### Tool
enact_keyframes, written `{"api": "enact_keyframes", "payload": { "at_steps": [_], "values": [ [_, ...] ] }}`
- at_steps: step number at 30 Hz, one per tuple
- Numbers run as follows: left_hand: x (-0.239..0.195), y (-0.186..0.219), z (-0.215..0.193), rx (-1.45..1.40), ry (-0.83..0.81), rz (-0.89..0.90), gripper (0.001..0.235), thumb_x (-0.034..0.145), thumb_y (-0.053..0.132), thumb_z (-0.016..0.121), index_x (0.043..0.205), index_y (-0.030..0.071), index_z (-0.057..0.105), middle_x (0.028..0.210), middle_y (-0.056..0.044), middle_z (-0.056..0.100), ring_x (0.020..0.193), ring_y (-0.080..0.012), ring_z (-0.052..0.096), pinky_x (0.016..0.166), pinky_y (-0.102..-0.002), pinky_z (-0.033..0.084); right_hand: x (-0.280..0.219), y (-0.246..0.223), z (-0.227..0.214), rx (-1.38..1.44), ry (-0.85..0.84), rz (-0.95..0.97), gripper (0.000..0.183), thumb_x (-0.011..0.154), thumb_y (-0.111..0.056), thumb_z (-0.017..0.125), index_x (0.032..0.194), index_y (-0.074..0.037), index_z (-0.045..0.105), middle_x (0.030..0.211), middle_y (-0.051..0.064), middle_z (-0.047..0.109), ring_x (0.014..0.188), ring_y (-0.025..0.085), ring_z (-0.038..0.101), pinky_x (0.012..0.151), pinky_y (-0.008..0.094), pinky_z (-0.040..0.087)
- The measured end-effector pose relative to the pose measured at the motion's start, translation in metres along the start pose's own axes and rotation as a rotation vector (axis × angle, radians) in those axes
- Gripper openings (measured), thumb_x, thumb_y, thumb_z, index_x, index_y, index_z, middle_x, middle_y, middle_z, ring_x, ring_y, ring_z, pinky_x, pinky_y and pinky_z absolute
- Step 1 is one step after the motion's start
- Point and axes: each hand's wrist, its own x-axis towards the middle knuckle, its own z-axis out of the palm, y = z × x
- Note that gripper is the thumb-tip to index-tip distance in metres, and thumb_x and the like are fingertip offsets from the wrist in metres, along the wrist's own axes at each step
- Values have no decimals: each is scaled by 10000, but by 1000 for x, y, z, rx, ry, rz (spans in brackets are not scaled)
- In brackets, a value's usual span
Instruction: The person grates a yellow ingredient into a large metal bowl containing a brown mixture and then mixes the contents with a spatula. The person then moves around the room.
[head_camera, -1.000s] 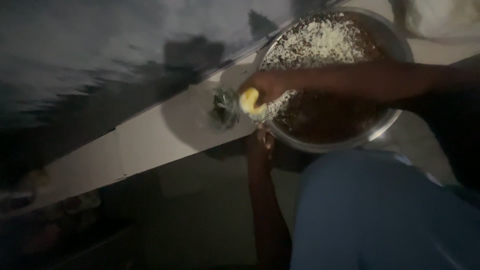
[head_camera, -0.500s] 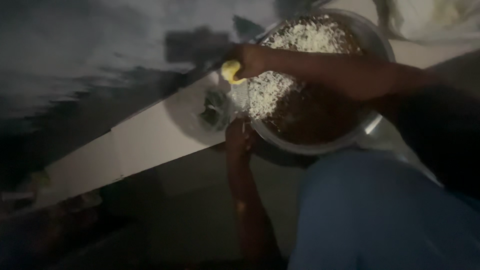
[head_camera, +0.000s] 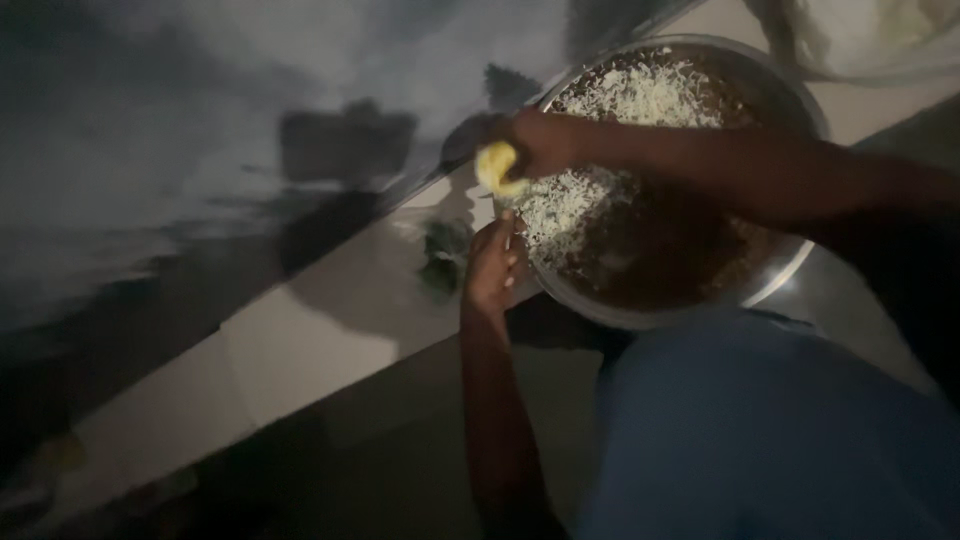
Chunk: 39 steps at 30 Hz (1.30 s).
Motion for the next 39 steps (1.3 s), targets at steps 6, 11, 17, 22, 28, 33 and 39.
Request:
{"api": "enact_keyframes", "payload": {
  "at_steps": [6, 11, 17, 22, 28, 33, 39],
  "values": [
    [39, 29, -19, 70, -182, -55, 377, 1017, 426, 569, 1011, 62, 666, 537, 58, 402, 370, -59, 277, 327, -249, 217, 0, -18, -18, 25, 91, -8, 634, 856, -111, 726, 1460, -76, 535, 1248, 213, 686, 1017, 303, 717, 909, 442, 589],
    [58, 23, -37, 113, -283, -32, 402, 1064, 415, 529, 1009, 37, 655, 567, 57, 423, 405, -53, 321, 360, -252, 244, -7, -25, -2, 13, 190, 395, 596, 923, -160, 709, 1487, -115, 521, 1208, 193, 722, 979, 314, 748, 950, 448, 604],
    [94, 42, -39, 142, -418, 46, 405, 1059, 413, 513, 978, 41, 651, 549, 43, 423, 364, -58, 290, 328, -266, 219, 0, -2, -12, -80, 293, 232, 601, 896, -175, 753, 1457, -87, 556, 1303, 179, 695, 1026, 320, 735, 990, 469, 575],
    [122, 59, -32, 183, -472, 14, 354, 1040, 396, 571, 972, 56, 642, 545, 41, 429, 363, -68, 307, 329, -266, 212, -8, 25, -15, -76, 547, 367, 618, 841, -182, 831, 1401, -62, 599, 1293, 208, 672, 1091, 350, 686, 986, 501, 535],
    [141, 66, -27, 268, -499, 100, 357, 1057, 397, 593, 915, 69, 593, 559, 48, 414, 392, -67, 329, 345, -271, 214, -13, 27, -4, -43, 676, 485, 611, 824, -217, 845, 1377, -87, 619, 1234, 176, 717, 1069, 317, 717, 988, 478, 566],
    [158, 66, -26, 345, -501, 69, 335, 1019, 401, 574, 912, 88, 628, 537, 58, 410, 364, -69, 310, 330, -266, 202, -13, 22, -8, 124, 736, 605, 574, 832, -162, 792, 1370, -82, 610, 1258, 151, 694, 1045, 300, 717, 925, 472, 603],
    [168, 62, -29, 362, -545, 83, 392, 1029, 447, 569, 964, 69, 649, 581, 70, 424, 413, -45, 331, 351, -251, 244, -14, 31, -6, 284, 930, 625, 539, 844, -126, 776, 1349, -27, 614, 1193, 165, 730, 1000, 277, 759, 880, 426, 658]
  ]
}}
